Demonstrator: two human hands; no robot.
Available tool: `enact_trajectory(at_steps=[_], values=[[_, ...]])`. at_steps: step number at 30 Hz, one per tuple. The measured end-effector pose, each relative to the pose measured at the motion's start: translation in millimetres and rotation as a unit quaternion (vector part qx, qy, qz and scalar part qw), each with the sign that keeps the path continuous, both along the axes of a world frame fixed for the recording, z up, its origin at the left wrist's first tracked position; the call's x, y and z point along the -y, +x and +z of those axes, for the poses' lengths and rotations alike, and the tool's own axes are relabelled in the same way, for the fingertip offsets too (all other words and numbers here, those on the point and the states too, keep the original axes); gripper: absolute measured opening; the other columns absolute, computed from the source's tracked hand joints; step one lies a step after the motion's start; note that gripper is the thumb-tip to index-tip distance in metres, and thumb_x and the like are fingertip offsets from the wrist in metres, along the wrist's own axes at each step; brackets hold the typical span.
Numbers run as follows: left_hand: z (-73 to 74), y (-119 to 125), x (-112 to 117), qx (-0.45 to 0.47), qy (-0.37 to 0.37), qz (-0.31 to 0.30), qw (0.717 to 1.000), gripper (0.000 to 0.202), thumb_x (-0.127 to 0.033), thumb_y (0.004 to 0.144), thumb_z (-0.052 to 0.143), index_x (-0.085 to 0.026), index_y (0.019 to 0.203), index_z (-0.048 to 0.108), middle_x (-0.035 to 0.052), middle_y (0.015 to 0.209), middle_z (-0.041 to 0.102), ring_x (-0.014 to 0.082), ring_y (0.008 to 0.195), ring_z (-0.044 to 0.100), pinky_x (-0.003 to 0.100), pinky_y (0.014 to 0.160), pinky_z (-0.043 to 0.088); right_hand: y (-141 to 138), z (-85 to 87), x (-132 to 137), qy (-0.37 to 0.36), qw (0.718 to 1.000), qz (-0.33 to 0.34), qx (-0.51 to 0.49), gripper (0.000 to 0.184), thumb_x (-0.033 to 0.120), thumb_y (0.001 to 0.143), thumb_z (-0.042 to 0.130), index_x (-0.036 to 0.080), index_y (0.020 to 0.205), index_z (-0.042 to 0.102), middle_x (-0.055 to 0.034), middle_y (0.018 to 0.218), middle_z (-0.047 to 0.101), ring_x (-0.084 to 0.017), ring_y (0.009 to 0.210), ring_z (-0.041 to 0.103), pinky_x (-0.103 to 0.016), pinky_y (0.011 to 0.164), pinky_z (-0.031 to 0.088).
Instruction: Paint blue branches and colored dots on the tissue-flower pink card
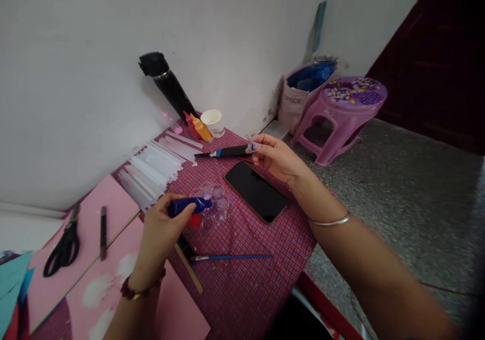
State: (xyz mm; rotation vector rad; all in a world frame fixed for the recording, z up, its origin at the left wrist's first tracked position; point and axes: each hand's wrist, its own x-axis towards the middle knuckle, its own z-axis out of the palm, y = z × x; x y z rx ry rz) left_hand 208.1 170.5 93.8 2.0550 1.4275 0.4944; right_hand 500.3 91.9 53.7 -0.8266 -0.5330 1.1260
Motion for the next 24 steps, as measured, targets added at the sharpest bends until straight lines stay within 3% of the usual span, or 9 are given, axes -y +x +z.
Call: enact_trajectory(at_steps=[24], values=[[-11.0, -7.4, -9.1, 0.049, -0.037, 0.009, 0.998, 0.031, -0.046, 0.072, 0.073, -0.018, 0.086, 0.066, -0.0018, 0.073, 0.063, 0.0131, 0.062, 0.053, 0.024, 0.057, 0.040, -1.0, 1.4, 0.6, -0.007, 1.000, 0.006, 0.001, 0.027, 0.029, 0.068, 0.083, 0.019, 0.085, 0.066, 0.0020, 0.075, 0.071, -0.006, 0.054, 0.054, -0.019, 0.052, 0.043]])
